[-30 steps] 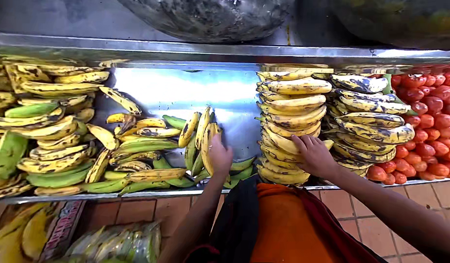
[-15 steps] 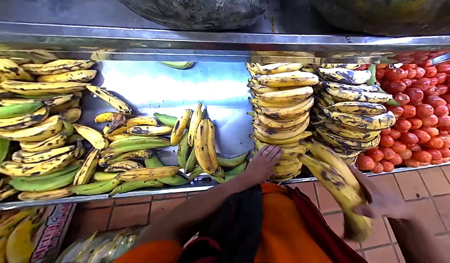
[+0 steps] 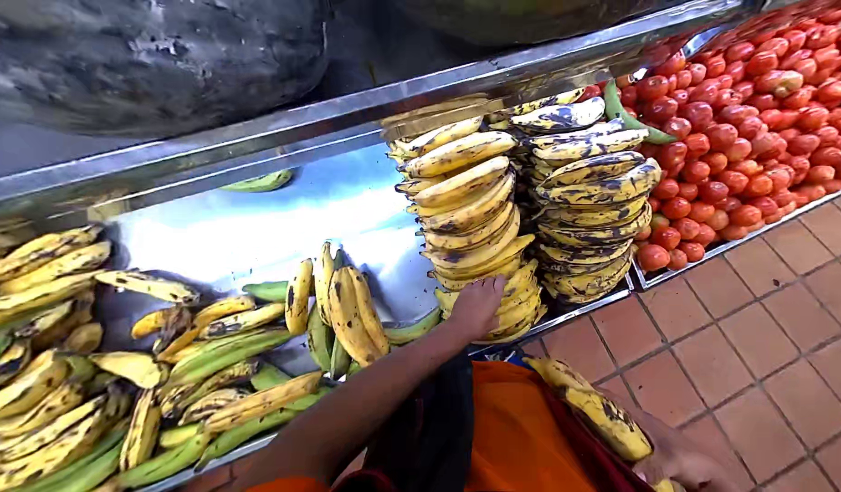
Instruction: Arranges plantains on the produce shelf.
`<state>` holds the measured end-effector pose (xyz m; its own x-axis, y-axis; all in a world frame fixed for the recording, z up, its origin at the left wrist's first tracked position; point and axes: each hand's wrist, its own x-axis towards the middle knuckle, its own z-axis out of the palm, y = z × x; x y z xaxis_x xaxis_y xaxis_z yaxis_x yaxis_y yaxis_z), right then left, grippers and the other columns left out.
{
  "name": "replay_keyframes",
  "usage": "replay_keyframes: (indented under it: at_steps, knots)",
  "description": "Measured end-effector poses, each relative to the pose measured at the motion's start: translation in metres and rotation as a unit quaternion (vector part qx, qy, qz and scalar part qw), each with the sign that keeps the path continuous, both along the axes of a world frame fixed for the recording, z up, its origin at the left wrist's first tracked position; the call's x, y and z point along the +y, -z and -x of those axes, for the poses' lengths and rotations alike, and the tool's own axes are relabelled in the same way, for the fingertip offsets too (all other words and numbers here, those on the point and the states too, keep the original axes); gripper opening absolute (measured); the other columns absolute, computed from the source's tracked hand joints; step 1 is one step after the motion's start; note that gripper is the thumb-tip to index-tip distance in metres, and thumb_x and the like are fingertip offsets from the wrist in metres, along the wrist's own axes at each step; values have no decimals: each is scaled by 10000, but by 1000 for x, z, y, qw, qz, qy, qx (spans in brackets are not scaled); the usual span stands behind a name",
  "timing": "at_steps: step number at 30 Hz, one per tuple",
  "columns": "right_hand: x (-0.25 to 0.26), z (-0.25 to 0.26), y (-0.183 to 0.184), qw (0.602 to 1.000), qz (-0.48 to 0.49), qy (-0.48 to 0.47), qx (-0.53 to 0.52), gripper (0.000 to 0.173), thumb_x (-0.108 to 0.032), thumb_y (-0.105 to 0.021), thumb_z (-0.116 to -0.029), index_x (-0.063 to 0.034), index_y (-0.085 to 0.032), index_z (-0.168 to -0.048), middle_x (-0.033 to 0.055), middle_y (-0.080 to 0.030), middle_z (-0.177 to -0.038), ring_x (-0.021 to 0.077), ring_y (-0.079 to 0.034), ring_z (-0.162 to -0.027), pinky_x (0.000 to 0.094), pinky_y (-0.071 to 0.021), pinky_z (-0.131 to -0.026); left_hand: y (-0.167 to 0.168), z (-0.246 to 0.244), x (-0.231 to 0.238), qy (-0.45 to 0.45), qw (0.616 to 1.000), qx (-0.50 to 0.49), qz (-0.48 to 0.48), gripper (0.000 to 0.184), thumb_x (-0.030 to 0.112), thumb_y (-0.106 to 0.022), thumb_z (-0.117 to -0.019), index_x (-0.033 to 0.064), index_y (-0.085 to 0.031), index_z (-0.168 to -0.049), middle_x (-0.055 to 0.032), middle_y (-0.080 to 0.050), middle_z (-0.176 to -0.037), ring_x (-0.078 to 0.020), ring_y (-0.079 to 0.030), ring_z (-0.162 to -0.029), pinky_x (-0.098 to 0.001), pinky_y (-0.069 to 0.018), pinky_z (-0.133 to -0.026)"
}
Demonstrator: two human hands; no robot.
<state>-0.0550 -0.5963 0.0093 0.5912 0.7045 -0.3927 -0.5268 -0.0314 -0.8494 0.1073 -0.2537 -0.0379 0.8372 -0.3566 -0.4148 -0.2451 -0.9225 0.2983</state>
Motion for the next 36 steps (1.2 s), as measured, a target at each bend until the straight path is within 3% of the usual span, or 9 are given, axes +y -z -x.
replay_keyframes:
  at_steps: [4,9,13,22,26,28,30,33,36]
  knots:
    - [0,2,15,997,-21,57,36,813,-336,-875,-767,-202,-495,-1473,-28,-702,-1248,106,-674,-1119,335,-565,-986,-19,3,20,-26,1000,10,13,680,260,-797,-806,71,-514,-1394,-163,-694,-1167,-377,-699,-1007,-589,-571,-838]
    - [7,-12,21,996,38,47,59,868,-354,-878,-751,-170,-457,-1487,-9,-683,-1270,114,-669,-1128,345,-571,-979,-72,60,101,-175,977,45,110,802,452,-877,-751,147,-541,-1413,-128,-728,-1082,-325,-709,-986,-602,-569,-869]
    - [32,-59,26,987,144,-74,8,904,-456,-851,-746,-197,-456,-1516,27,-650,-1326,140,-645,-1169,404,-555,-1002,-51,96,194,-317,930,95,157,836,406,-946,-680,163,-563,-1382,-79,-727,-1112,-248,-706,-1012,-542,-578,-908]
    - [234,-179,25,935,145,-318,-68,910,-226,-826,-795,-198,-372,-1584,193,-560,-1435,334,-585,-1260,579,-478,-1045,75,62,254,-689,633,-31,350,717,313,-790,-912,-3,-460,-1464,-246,-626,-1300,-349,-651,-1145,-545,-540,-974]
    - [331,-201,32,916,108,-360,-138,867,-180,-852,-811,-129,-411,-1556,222,-588,-1391,352,-601,-1238,589,-478,-1037,59,63,226,-637,663,-22,393,747,444,-471,-1078,37,-151,-1616,-245,-354,-1598,-348,-424,-1439,-543,-391,-1150]
    - [362,-209,35,919,109,-343,-159,882,-185,-875,-792,-117,-427,-1549,228,-601,-1374,362,-613,-1218,607,-484,-1024,48,85,220,-633,557,-30,536,655,480,-154,-1108,70,-200,-1617,-178,-386,-1608,-283,-465,-1429,-458,-440,-1135]
    - [383,-213,33,924,135,-313,-171,910,-250,-891,-789,-108,-416,-1553,239,-616,-1346,390,-618,-1204,633,-489,-1005,62,112,244,-628,410,-21,661,948,816,-4,-926,197,-131,-1632,-121,-345,-1633,-313,-454,-1424,-571,-448,-1084]
    - [410,-206,35,936,232,-207,-166,983,-473,-901,-712,-125,-437,-1505,238,-661,-1214,410,-656,-1095,658,-530,-894,72,130,245,-582,441,24,683,1190,992,-243,-746,202,-110,-1625,-134,-479,-1530,-310,-583,-1301,-568,-527,-1000]
    - [424,-182,26,931,293,-147,-162,1246,-581,-863,-700,-93,-192,-1630,313,-465,-1450,469,-583,-1197,651,-520,-924,45,117,214,-521,483,45,702,1145,948,-629,-555,152,-541,-1373,-34,-729,-1150,-166,-703,-1063,-420,-600,-910]
